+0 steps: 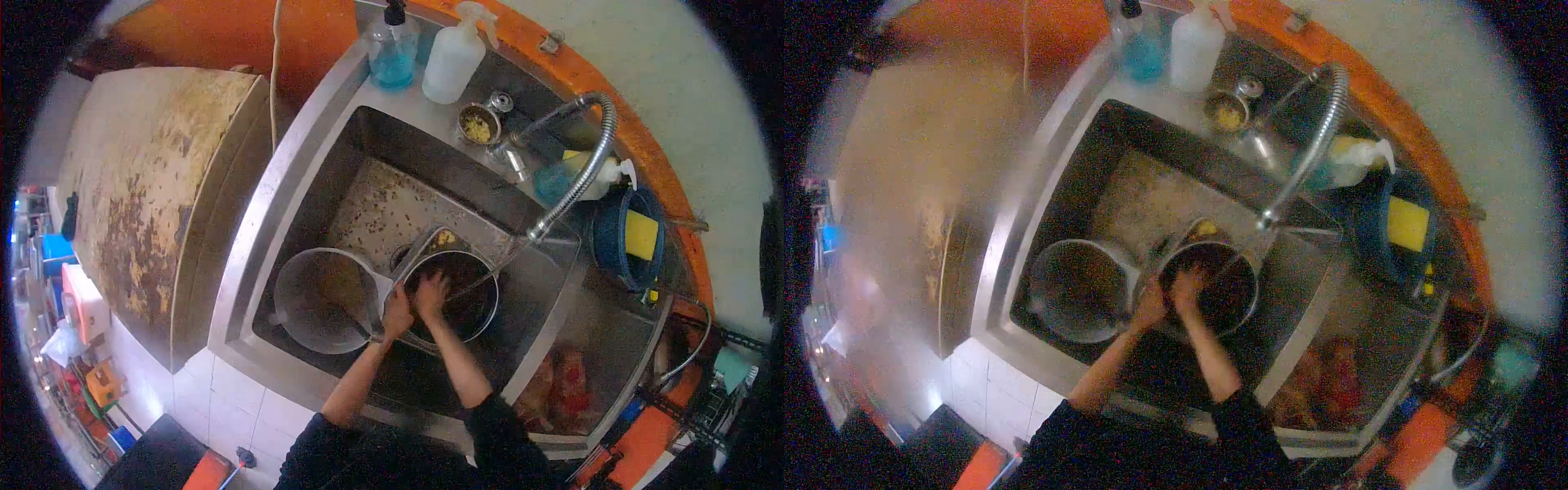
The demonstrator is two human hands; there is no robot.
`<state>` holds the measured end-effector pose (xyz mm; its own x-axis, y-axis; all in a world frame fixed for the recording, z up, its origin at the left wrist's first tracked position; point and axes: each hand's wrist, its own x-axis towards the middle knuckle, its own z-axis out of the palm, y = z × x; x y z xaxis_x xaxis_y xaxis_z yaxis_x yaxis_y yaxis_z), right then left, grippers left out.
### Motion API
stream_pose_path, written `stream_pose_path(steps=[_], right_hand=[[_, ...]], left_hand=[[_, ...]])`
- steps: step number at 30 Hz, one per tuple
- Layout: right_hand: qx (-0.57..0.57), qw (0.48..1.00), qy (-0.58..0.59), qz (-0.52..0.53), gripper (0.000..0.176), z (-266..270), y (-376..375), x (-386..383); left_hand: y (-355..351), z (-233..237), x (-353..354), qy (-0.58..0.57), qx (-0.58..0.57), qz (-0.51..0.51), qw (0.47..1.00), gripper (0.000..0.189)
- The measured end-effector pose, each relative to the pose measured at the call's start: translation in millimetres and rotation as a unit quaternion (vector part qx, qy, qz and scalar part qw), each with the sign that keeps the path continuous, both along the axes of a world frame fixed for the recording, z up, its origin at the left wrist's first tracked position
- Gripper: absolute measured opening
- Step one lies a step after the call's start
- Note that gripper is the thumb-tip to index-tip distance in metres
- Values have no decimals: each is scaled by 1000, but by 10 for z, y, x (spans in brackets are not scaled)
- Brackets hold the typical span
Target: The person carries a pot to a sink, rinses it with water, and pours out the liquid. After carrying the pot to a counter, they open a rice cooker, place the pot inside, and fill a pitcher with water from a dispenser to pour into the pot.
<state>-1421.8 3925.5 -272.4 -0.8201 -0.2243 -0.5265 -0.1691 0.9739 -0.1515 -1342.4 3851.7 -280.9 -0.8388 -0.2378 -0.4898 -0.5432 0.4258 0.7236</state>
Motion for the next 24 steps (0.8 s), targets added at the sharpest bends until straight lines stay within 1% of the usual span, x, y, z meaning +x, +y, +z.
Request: stream_pose_path(steps=[1,2,3,4,5,6,7,8,9,10,11,12,13,14,15,16,17,18,20,21,22,23,24], right_hand=[[85,989,6,121,44,74,38,-134],[85,989,5,120,44,104,115,-265],[127,966,33,224,43,101,242,-388],[167,929,61,325,44,115,382,-477],[168,929,59,326,44,85,548,-539],[88,973,-10,213,44,18,704,-598],[5,992,-79,94,46,-62,787,-626],[5,992,-80,94,46,-116,840,-571],[-38,997,-69,-11,50,-141,908,-467],[-80,988,-57,-116,55,-168,982,-373],[-80,988,-56,-116,55,-119,986,-299],[-151,951,-109,-248,59,-54,955,-217],[-218,888,-159,-373,63,18,925,-150],[-218,888,-158,-373,63,-62,947,-83],[-176,937,-166,-252,62,-244,981,-14],[-131,968,-173,-127,61,-350,983,42],[-32,968,-159,-193,58,-285,803,99],[-33,967,-160,-194,58,-298,718,153],[-121,978,-140,-99,53,-314,589,197],[-121,978,-140,-98,53,-299,490,210],[-100,992,-79,-10,47,-292,373,200],[-78,994,-16,77,41,-262,275,172],[-79,994,-17,78,41,-187,193,125]], left_hand=[[32,-69,38,14,-38,-14,999,83],[52,-105,61,28,-76,-27,996,84],[21,25,24,27,-75,-28,996,84],[-15,154,-14,22,-42,-19,999,85],[-36,254,-42,17,-10,-11,1000,85],[1,170,3,17,-10,-11,1000,85],[31,98,44,37,-50,-19,998,83],[52,41,75,57,-90,-27,994,82],[29,147,33,58,-91,-27,994,82],[13,253,-4,16,-60,-19,998,81],[-2,342,-44,-27,-29,-12,999,79],[-10,353,-68,-26,-29,-12,999,79],[-20,367,-91,-51,7,10,999,78],[-19,372,-107,-75,41,33,996,77],[-1,352,-104,-74,41,34,996,77],[31,305,-72,-66,13,41,997,77],[50,238,-36,-58,-15,48,997,77],[55,145,-2,-59,-16,47,997,77],[45,-12,21,19,-38,23,999,77],[37,62,-7,20,-39,24,999,77],[29,138,-33,6,-20,33,999,78],[17,197,-49,-8,-1,42,999,80],[21,150,-24,-9,-3,42,999,80]])
